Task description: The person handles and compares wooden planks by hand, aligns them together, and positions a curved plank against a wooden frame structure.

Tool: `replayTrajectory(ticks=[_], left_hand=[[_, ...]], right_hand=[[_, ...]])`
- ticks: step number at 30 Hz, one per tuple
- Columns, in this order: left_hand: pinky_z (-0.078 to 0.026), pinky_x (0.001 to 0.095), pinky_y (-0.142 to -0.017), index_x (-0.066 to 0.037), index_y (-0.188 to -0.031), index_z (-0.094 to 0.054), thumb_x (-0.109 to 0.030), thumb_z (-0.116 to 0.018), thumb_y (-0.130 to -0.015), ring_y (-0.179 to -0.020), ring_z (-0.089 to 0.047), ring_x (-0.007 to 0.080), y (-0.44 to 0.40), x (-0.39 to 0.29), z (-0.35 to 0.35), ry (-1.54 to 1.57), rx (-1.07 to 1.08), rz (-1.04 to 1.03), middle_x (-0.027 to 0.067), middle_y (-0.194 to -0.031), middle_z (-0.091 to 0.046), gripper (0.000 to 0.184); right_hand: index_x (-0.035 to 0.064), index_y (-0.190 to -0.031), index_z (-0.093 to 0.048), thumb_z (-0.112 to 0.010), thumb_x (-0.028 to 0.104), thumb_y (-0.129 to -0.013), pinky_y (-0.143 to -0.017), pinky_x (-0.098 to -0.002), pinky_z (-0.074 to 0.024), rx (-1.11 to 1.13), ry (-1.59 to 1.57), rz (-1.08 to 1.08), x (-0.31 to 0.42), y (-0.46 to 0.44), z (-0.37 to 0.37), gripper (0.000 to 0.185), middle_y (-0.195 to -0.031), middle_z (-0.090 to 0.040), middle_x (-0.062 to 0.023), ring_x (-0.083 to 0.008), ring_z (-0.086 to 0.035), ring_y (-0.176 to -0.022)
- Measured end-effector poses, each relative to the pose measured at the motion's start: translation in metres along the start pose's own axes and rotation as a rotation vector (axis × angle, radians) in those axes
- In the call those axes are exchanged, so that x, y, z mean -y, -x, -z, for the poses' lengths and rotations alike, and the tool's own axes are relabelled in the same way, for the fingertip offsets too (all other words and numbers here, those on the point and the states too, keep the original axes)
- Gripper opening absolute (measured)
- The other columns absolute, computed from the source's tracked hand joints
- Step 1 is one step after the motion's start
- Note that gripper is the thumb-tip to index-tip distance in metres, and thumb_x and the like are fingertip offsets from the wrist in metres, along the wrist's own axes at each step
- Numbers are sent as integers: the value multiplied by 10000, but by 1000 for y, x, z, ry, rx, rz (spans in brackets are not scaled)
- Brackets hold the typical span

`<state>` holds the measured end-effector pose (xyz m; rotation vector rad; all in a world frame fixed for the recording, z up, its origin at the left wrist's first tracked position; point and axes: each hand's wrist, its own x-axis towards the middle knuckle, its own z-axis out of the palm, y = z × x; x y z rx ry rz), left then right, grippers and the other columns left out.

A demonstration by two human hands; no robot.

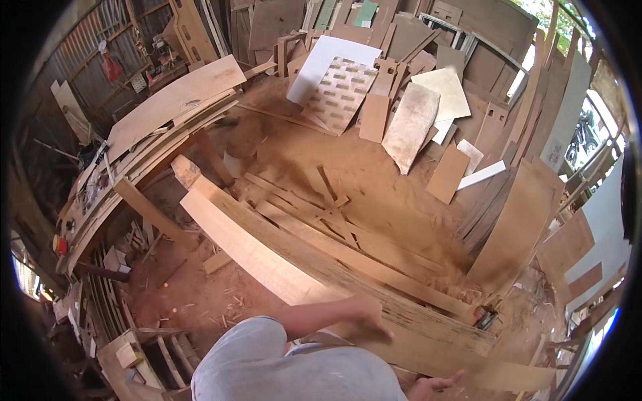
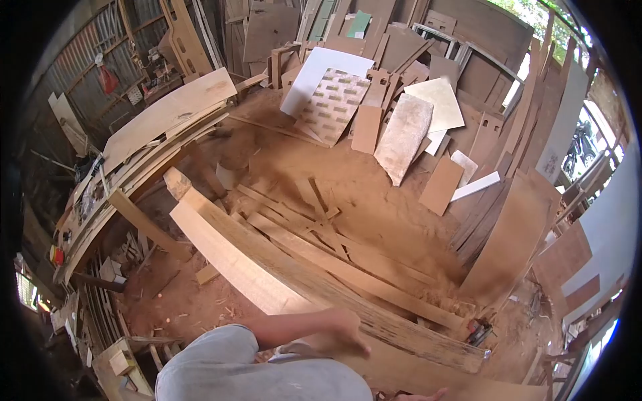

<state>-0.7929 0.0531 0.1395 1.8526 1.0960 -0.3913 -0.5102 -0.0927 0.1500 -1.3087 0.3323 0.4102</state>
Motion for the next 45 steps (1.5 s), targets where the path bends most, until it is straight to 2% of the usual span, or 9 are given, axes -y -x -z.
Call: replayTrajectory(ticks=[7, 13, 20, 24, 31, 34, 37, 40, 45], left_hand=[[-601, 450, -899, -18, -1161, -827, -918, -784, -643, -1038, -771, 341, -10, 30, 12, 29, 95, 132, 186, -1131, -813, 1040], [-573, 473, -955, -53, -1181, -831, -932, -742, -680, -1123, -746, 383, 20, 67, 44, 146, -36, -102, 232, -1187, -792, 1016], [-526, 459, -1071, -106, -1375, -767, -936, -721, -720, -1281, -687, 391, -53, 190, 26, -96, 61, -87, 223, -1356, -746, 1059], [-510, 441, -1123, 31, -1387, -716, -902, -792, -677, -1303, -672, 399, -26, 158, 45, -44, 57, 75, 301, -1386, -701, 1175], [-402, 570, -1192, 28, -1637, -334, -662, -979, -598, -1411, -513, 464, -22, 11, -8, -297, -332, -516, 273, -1491, -555, 1404], [-380, 578, -1186, 13, -1654, -289, -591, -994, -565, -1398, -494, 465, -50, 9, -33, -248, -401, -488, 269, -1479, -547, 1431], [-383, 569, -1174, 7, -1649, -293, -516, -1001, -551, -1367, -510, 466, -59, 18, -30, -208, -453, -536, 268, -1447, -561, 1408], [-395, 564, -1161, 2, -1630, -313, -481, -999, -544, -1344, -522, 461, -87, 21, -38, -194, -493, -529, 263, -1420, -570, 1372], [-393, 551, -1162, -5, -1585, -372, -449, -988, -540, -1302, -549, 445, -134, 36, -67, -286, -539, -507, 248, -1359, -591, 1291]], right_hand=[[194, -1583, -506, -719, 638, -920, -1158, -563, -453, -34, 13, -32, -25, 15, -4, 826, -1579, -558, -96, -384, -546, -1392], [208, -1522, -573, -751, 639, -894, -1100, -550, -510, 229, 55, -62, -66, 18, 10, 782, -1521, -611, -55, -357, -605, -1324], [177, -1410, -656, -779, 503, -874, -1043, -501, -543, 512, -266, -519, -132, 21, 25, 639, -1368, -700, -35, -303, -651, -1238], [162, -1330, -691, -803, 375, -822, -1066, -515, -521, 438, -330, -466, -147, 18, 23, 562, -1321, -735, -54, -299, -671, -1215], [115, -1318, -685, -813, 273, -846, -1097, -494, -536, 404, -340, -626, -161, -2, 27, 514, -1302, -749, -79, -304, -690, -1221], [73, -1307, -691, -805, 440, -915, -1057, -482, -571, 454, -255, -467, -153, 4, 16, 549, -1216, -780, -109, -301, -738, -1139], [26, -1192, -738, -715, 662, -960, -862, -416, -641, 673, 306, -591, -141, -20, 26, 678, -1043, -805, -141, -287, -789, -948], [-24, -1152, -742, -624, 775, -974, -698, -391, -648, 826, 1001, -367, -120, -41, 18, 827, -879, -804, -150, -264, -797, -770], [-77, -1105, -723, -729, 483, -1036, -627, -333, -641, 870, 988, -72, -87, -60, 47, 564, -836, -790, -161, -216, -784, -693]])
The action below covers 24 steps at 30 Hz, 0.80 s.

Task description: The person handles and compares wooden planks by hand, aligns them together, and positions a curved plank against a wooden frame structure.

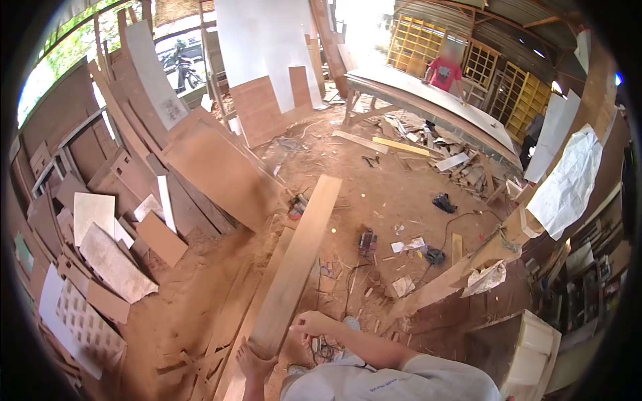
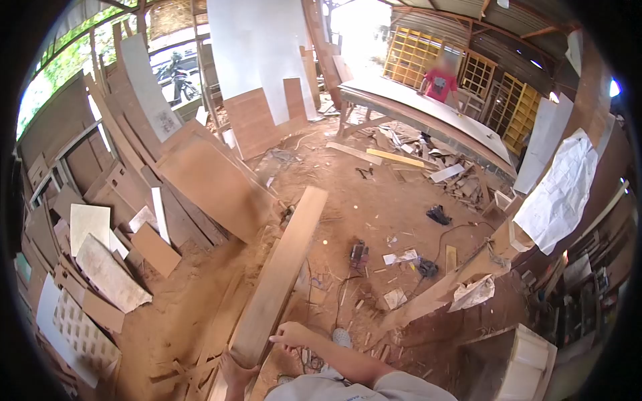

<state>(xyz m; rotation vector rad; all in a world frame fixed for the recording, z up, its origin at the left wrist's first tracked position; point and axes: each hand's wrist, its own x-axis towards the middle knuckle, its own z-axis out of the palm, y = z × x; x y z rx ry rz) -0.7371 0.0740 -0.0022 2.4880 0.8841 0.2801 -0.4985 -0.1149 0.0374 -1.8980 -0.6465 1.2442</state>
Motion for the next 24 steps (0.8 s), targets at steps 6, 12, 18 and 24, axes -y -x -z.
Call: replayTrajectory(ticks=[6, 12, 18, 24], left_hand=[[-353, 546, -1208, -9, -1552, -398, -399, -995, -530, -1365, -505, 432, -1, 18, -29, -16, 88, 49, 236, -1400, -574, 1246], [-254, 602, -1290, 23, -1562, -378, -383, -962, -582, -1499, -386, 492, 2, 3, -31, -18, 33, 27, 300, -1570, -453, 1211], [-112, 618, -1356, 33, -1622, -341, -457, -882, -706, -1633, -193, 501, -29, -19, -56, -63, -13, -312, 324, -1690, -327, 1172], [-105, 591, -1364, 9, -1653, -347, -448, -850, -769, -1653, -196, 446, -40, -30, -58, -52, 77, -269, 285, -1739, -294, 1115]], right_hand=[[-16, -1031, -756, -699, 293, -1077, -594, -299, -612, -296, -215, 32, -55, 31, 54, 317, -823, -788, -116, -168, -749, -650], [-30, -1071, -751, -692, 237, -1076, -611, -308, -615, -590, -513, 83, -39, 48, 112, 273, -843, -781, -98, -155, -749, -689], [-31, -1702, -251, -728, 231, -1051, -618, -323, -579, -1058, -333, 309, 65, 83, 241, 849, -916, -754, -86, -146, -711, -734], [-2, -1731, 3, -734, 133, -1028, -585, -336, -602, -1296, -465, 603, 141, 150, 351, 1028, -979, -747, -161, -226, -751, -710]])
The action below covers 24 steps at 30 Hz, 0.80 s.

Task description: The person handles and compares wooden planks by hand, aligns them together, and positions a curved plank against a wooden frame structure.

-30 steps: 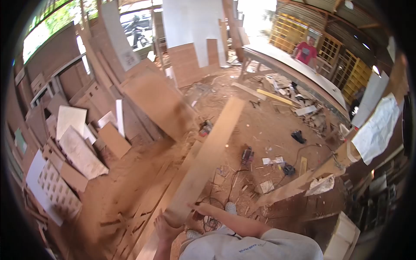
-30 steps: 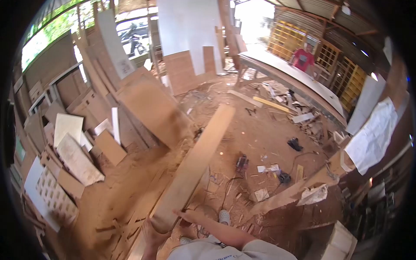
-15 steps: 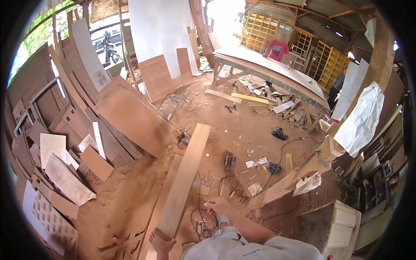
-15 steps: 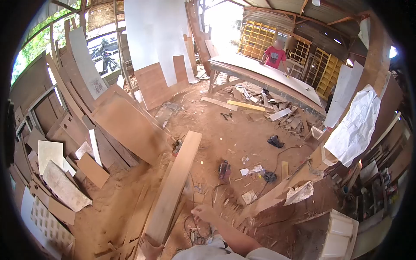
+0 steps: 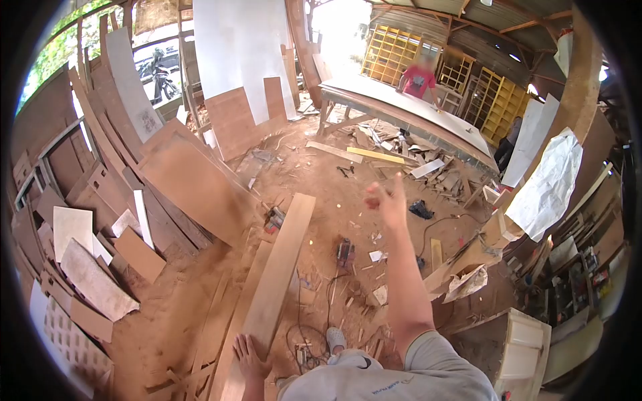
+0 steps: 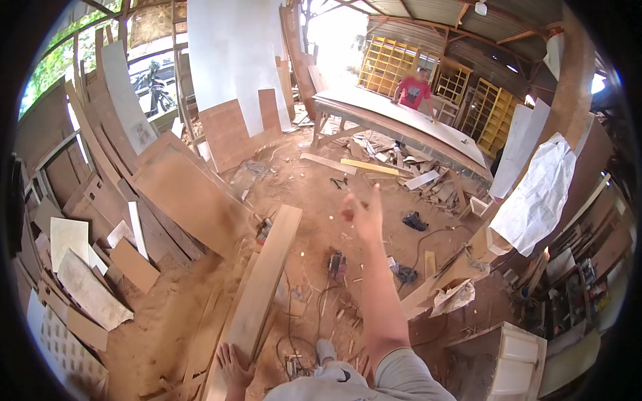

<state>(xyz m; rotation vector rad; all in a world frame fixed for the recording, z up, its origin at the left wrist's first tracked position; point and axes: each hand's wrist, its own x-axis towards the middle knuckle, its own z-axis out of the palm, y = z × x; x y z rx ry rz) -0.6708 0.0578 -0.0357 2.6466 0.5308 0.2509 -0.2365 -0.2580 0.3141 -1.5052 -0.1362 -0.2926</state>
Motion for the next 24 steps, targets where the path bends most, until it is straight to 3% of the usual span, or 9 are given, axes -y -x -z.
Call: replayTrajectory(ticks=[6, 9, 12, 15, 16, 18, 24], left_hand=[[-138, 581, -1356, -4, -1645, -381, -482, -814, -788, -1646, -226, 444, 0, -5, 12, 61, 0, 32, 279, -1732, -321, 1073], [-155, 577, -1352, -3, -1643, -387, -487, -797, -796, -1643, -242, 440, 2, -2, 11, 47, -21, 9, 280, -1729, -330, 1058], [-160, 571, -1352, -3, -1638, -401, -467, -801, -789, -1640, -253, 440, 1, -5, 15, 57, 20, 51, 279, -1728, -337, 1047], [-350, 518, -1277, -37, -1627, -469, -439, -822, -857, -1556, -431, 412, 3, -15, 32, -56, -46, -21, 273, -1654, -477, 938], [-265, 529, -1308, -53, -1662, -389, -436, -816, -855, -1593, -332, 416, 2, -9, 27, -24, 13, -4, 258, -1704, -377, 990], [-96, 551, -1371, -84, -1733, -230, -432, -802, -850, -1668, -135, 425, 2, 1, 15, 43, 132, 32, 227, -1805, -178, 1108], [-184, 552, -1348, -65, -1704, -318, -452, -794, -853, -1635, -239, 442, 9, -2, 20, 15, 67, -1, 256, -1763, -283, 1049]], right_hand=[[15, -1722, 116, -717, 89, -1015, -603, -365, -600, -55, -103, -12, 55, -38, 20, 1095, -974, -733, -153, -239, -740, -727], [16, -1637, -209, -686, 120, -1037, -632, -368, -606, -75, -92, -79, 56, -49, 15, 773, -950, -715, -134, -247, -735, -749], [5, -1579, -244, -678, 116, -1034, -630, -379, -607, 0, -147, -131, 41, -68, 11, 705, -936, -717, -145, -252, -730, -737], [3, -1638, -152, -666, 115, -1037, -631, -388, -606, 4, -187, -149, 36, -71, -1, 800, -930, -720, -150, -249, -721, -725], [8, -1686, -39, -660, 105, -1035, -628, -392, -605, -26, -181, -140, 38, -66, -8, 904, -930, -724, -151, -248, -716, -717], [15, -1701, 8, -667, 98, -1028, -629, -386, -603, -29, -166, -144, 42, -66, -18, 957, -931, -726, -150, -239, -714, -717], [28, -1713, 73, -685, 86, -1007, -629, -366, -600, 29, -148, -131, 43, -64, -33, 1037, -939, -734, -142, -211, -712, -714]])
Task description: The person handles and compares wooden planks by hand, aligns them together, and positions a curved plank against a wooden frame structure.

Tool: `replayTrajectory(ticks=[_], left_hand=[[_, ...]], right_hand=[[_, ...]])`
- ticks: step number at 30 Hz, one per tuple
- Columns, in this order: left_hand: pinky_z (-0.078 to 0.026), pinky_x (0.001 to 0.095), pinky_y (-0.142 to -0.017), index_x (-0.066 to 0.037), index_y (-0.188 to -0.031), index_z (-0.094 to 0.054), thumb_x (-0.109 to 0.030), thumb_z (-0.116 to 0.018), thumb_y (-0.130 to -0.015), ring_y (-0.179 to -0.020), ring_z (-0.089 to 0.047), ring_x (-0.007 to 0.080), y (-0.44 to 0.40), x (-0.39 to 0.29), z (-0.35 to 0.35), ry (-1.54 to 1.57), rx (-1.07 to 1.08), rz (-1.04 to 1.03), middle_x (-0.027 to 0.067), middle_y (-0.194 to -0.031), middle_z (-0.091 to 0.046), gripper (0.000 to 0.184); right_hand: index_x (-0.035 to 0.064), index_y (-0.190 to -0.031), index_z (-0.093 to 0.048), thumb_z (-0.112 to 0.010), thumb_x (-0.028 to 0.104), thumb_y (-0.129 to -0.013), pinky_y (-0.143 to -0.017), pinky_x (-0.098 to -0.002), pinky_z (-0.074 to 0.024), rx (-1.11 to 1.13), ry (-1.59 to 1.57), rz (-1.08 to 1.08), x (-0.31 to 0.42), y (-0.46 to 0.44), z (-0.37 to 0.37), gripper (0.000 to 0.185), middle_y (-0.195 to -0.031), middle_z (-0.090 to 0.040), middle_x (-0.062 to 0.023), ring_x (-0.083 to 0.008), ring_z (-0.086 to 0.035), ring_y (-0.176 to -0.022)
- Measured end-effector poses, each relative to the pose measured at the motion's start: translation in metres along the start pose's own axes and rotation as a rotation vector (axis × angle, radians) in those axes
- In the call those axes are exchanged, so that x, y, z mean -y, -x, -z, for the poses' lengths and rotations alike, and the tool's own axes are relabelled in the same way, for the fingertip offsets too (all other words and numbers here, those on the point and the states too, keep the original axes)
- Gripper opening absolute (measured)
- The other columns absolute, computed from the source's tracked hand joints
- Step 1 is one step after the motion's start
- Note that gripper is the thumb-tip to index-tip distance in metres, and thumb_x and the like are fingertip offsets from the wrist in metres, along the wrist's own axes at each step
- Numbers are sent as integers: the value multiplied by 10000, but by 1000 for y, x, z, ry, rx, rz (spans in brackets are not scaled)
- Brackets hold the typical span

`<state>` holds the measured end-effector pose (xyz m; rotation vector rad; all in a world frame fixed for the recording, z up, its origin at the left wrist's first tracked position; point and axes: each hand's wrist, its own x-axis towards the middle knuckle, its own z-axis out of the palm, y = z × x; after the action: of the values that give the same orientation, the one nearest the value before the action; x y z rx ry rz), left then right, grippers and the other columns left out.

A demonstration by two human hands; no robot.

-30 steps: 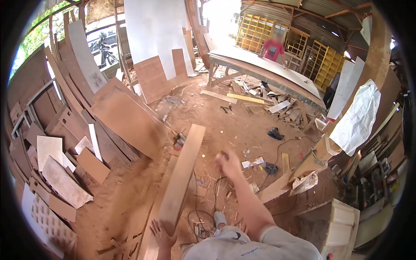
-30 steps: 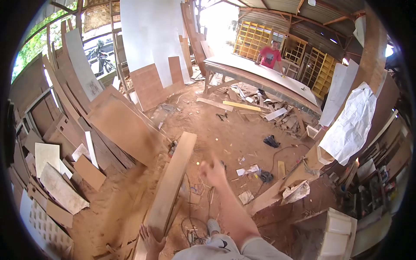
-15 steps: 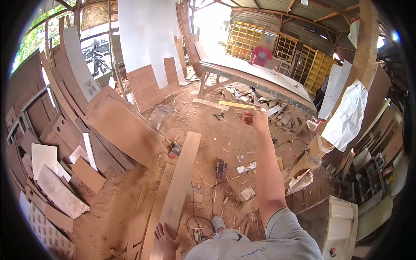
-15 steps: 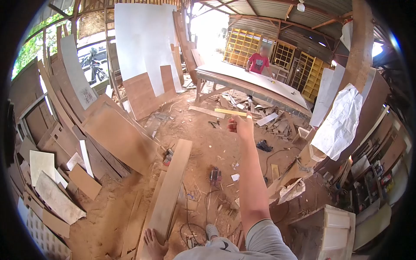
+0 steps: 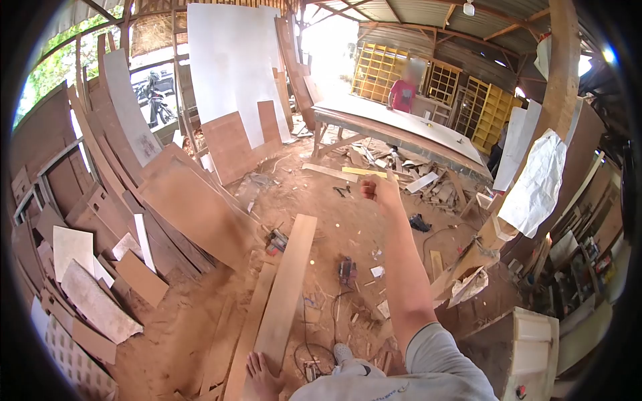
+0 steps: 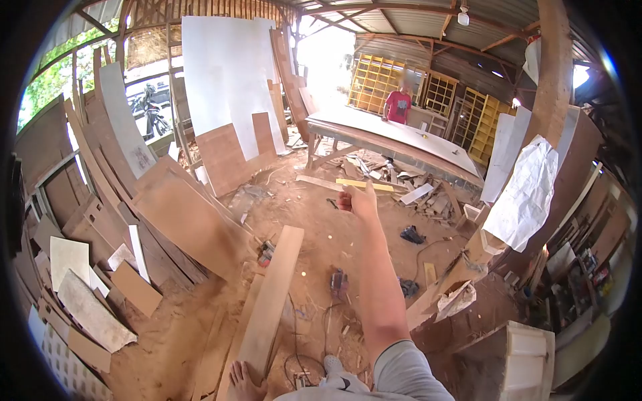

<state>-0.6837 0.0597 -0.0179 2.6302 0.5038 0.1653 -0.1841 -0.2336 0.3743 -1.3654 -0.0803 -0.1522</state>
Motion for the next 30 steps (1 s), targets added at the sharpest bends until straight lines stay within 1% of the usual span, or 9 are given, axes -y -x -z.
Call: replayTrajectory(ticks=[3, 6, 9, 14, 17, 18, 21, 25, 30], left_hand=[[-162, 567, -1352, -4, -1632, -413, -446, -811, -772, -1642, -252, 434, -7, 10, -19, 21, -91, 13, 272, -1730, -337, 1046], [-189, 575, -1345, -8, -1623, -431, -430, -821, -757, -1629, -280, 443, -9, 0, -5, 56, -74, 35, 275, -1717, -360, 1040], [-216, 561, -1331, -62, -1689, -359, -471, -791, -862, -1611, -286, 451, -8, -9, 12, 34, 4, 7, 262, -1731, -346, 1019], [-238, 577, -1316, -48, -1666, -402, -524, -794, -866, -1583, -335, 460, -13, -5, -3, 35, -58, 6, 271, -1693, -406, 1010], [-238, 578, -1316, -42, -1659, -410, -543, -798, -863, -1584, -337, 458, -13, -7, -2, 14, -54, 9, 271, -1696, -402, 1017], [-237, 577, -1317, -40, -1658, -411, -548, -799, -862, -1585, -336, 457, -13, -8, -3, 4, -59, 9, 271, -1700, -397, 1021], [-279, 572, -1296, -46, -1653, -423, -565, -799, -860, -1556, -378, 456, -14, -9, -6, -53, -106, -13, 275, -1669, -436, 1020], [-226, 593, -1331, -16, -1619, -441, -433, -820, -755, -1607, -321, 457, -15, -2, -17, 7, -98, 51, 283, -1696, -392, 1032], [-200, 606, -1337, -20, -1633, -428, -464, -804, -773, -1619, -298, 458, -15, 7, -28, 3, -109, 40, 290, -1705, -377, 1038]], right_hand=[[53, -1720, 108, -693, 79, -996, -621, -360, -596, -21, 6, -8, 3, 0, 0, 1080, -926, -738, -139, -213, -711, -699], [86, -1722, 126, -691, 60, -986, -596, -363, -589, -29, 26, 26, 10, -12, 14, 1099, -914, -733, -140, -232, -711, -678], [95, -1727, 107, -690, 37, -968, -564, -364, -571, -98, -10, 135, 24, -35, 47, 1102, -888, -721, -137, -238, -709, -669], [124, -1765, 25, -750, 30, -950, -506, -332, -485, -326, 11, 400, 62, -56, 106, 1129, -759, -628, -59, -176, -617, -591], [132, -1767, 25, -757, 39, -954, -506, -321, -468, -436, 62, 361, 81, -68, 131, 1132, -748, -623, -48, -158, -583, -575], [128, -1768, 11, -758, 35, -956, -506, -311, -465, -444, 88, 327, 85, -65, 122, 1122, -748, -623, -47, -147, -565, -574], [98, -1762, 11, -765, 29, -944, -508, -298, -463, -184, 323, 381, 84, -49, 52, 1130, -731, -613, -44, -139, -569, -586], [7, -1737, 34, -768, 16, -933, -493, -294, -465, 159, 402, 375, 64, -12, -65, 1136, -703, -600, -42, -134, -563, -563], [-28, -1730, 0, -775, 45, -951, -491, -298, -457, 222, 258, 328, 37, 3, -117, 1101, -706, -599, -31, -125, -557, -559]])
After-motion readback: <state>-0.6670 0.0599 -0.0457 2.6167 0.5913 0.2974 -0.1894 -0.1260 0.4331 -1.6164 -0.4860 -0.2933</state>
